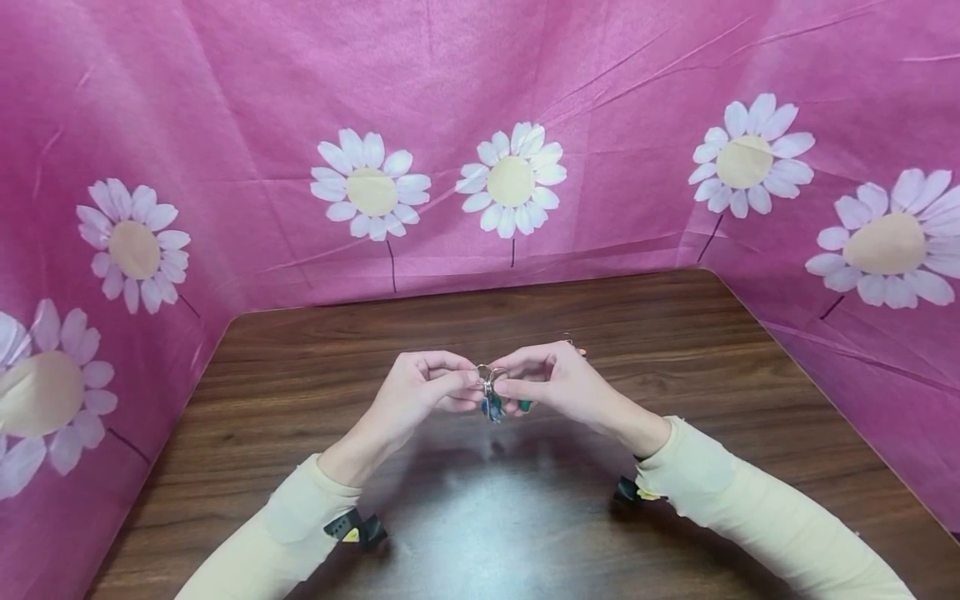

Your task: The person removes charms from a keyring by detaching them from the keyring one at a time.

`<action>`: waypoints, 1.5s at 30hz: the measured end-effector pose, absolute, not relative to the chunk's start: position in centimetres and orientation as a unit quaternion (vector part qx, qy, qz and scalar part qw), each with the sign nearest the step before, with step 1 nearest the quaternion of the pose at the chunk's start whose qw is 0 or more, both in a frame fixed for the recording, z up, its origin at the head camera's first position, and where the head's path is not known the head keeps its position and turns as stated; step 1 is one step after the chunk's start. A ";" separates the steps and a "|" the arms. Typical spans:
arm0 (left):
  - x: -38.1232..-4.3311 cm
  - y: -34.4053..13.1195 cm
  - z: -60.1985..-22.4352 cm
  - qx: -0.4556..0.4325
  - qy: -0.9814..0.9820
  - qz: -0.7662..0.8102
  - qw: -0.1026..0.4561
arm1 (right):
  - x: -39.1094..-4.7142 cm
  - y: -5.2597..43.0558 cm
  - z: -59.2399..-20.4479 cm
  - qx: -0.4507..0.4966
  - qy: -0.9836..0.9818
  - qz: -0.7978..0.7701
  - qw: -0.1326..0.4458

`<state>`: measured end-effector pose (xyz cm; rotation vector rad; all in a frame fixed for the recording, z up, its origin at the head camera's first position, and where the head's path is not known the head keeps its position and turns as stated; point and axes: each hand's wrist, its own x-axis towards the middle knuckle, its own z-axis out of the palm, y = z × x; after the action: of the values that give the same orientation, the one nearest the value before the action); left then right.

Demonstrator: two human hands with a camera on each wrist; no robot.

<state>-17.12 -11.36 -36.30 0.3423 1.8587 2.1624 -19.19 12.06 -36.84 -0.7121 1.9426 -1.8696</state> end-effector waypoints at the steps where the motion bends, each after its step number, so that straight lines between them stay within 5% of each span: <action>1: -17.1 -11.3 -36.3 0.117 0.640 0.748 0.134 | -19.2 12.0 -36.8 -0.250 0.685 -0.662 0.175; 19: -17.6 -11.7 -36.1 0.157 0.677 0.694 0.188 | -19.6 12.2 -36.7 -0.227 0.700 -0.649 0.195; 30: -17.4 -11.7 -35.2 0.198 0.755 0.610 0.135 | -19.6 12.4 -36.5 -0.248 0.717 -0.623 0.191; 45: -17.1 -11.0 -35.1 0.186 0.709 0.663 0.153 | -19.5 12.5 -36.6 -0.243 0.721 -0.629 0.155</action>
<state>-17.12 -11.00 -35.13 0.5328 2.0338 1.9009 -19.46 12.48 -36.55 -0.6973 2.0669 -1.8031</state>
